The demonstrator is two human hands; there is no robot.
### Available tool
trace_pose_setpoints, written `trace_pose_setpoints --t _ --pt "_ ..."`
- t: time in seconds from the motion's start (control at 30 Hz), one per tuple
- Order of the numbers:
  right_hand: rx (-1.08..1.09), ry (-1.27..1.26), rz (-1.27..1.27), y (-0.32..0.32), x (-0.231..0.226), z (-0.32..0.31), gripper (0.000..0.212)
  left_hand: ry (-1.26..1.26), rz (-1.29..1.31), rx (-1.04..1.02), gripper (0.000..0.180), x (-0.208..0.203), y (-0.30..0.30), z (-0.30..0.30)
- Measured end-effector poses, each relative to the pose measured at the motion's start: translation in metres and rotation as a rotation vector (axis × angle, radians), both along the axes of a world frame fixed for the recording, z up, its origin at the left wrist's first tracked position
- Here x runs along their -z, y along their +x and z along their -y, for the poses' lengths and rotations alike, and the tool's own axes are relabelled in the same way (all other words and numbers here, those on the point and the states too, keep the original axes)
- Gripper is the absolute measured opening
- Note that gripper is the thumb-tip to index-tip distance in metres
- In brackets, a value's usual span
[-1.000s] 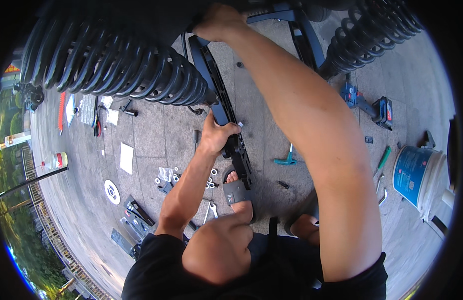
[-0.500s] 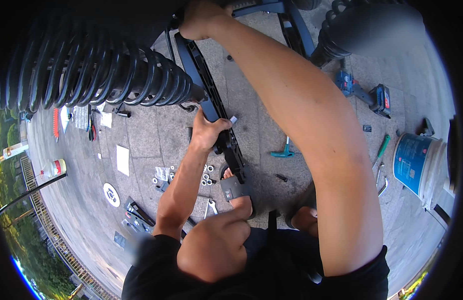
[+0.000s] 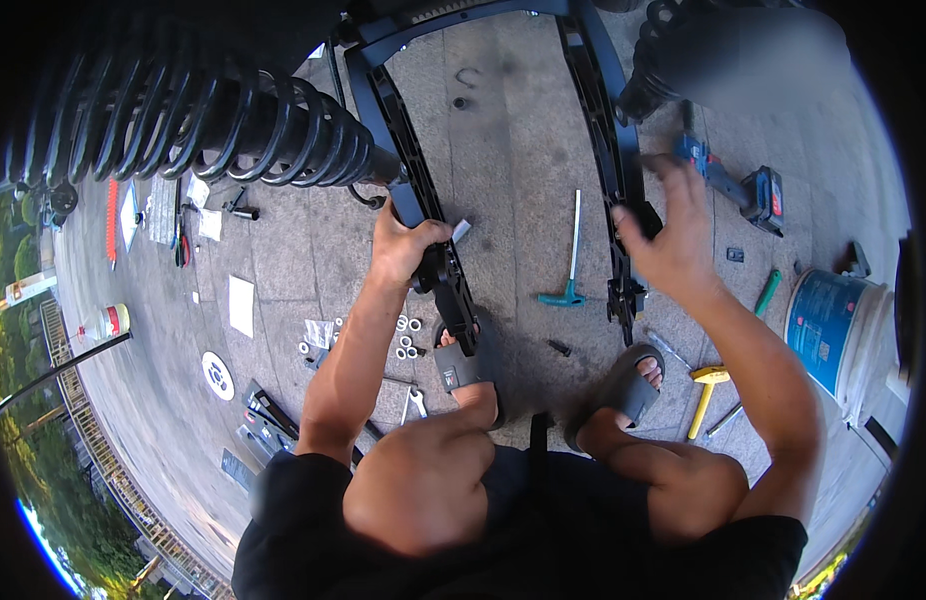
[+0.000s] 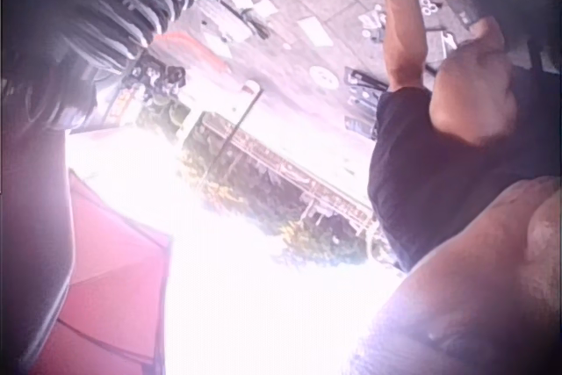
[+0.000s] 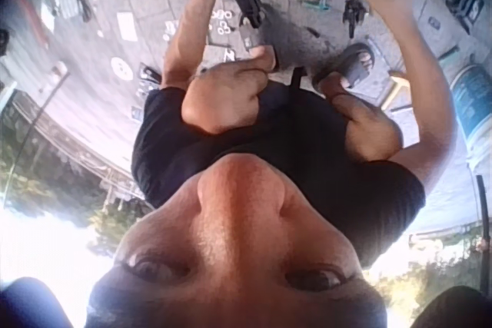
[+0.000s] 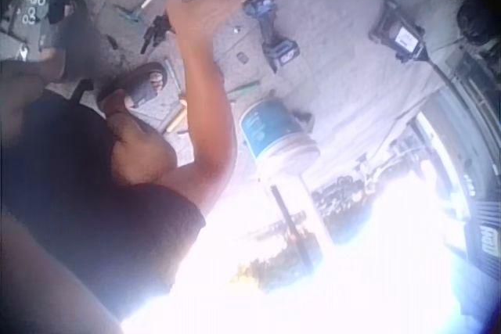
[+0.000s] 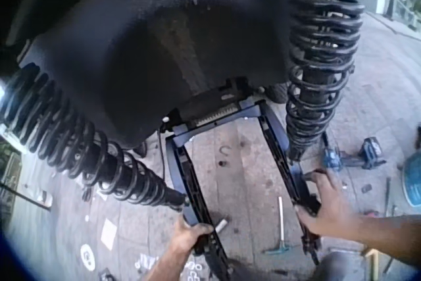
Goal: The person positions a black metal suspension bracket under a vehicle between two coilover shocks, aligns it with mounting points, and uses a wrench and hammer to secure it. The person repeatedly adjusts the bracket and tightens fasteners to fit it into place.
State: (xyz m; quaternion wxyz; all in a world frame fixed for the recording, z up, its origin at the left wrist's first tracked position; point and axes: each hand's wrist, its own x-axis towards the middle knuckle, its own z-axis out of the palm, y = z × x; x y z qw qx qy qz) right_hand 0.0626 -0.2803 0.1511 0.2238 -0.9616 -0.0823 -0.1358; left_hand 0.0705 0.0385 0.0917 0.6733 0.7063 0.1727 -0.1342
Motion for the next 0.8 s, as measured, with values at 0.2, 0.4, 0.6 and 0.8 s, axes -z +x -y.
trace_pose_setpoints --t 0.2,0.4,0.6,0.8 --pt "0.161 0.483 -0.764 0.039 0.025 0.006 0.076 0.006 -0.013 -0.026 0.037 -0.008 -0.001 0.001" --pt "0.087 0.426 -0.674 0.067 0.039 0.005 0.048 -0.037 -0.118 -0.012 0.042 -0.009 0.000 0.001" --pt "0.079 0.490 -0.647 0.067 0.049 0.009 0.039 0.065 -0.080 -0.133 0.056 -0.035 -0.020 -0.042" --pt "0.052 0.513 -0.610 0.068 0.045 0.010 0.035 0.213 0.768 0.050 0.034 -0.039 0.120 -0.127"
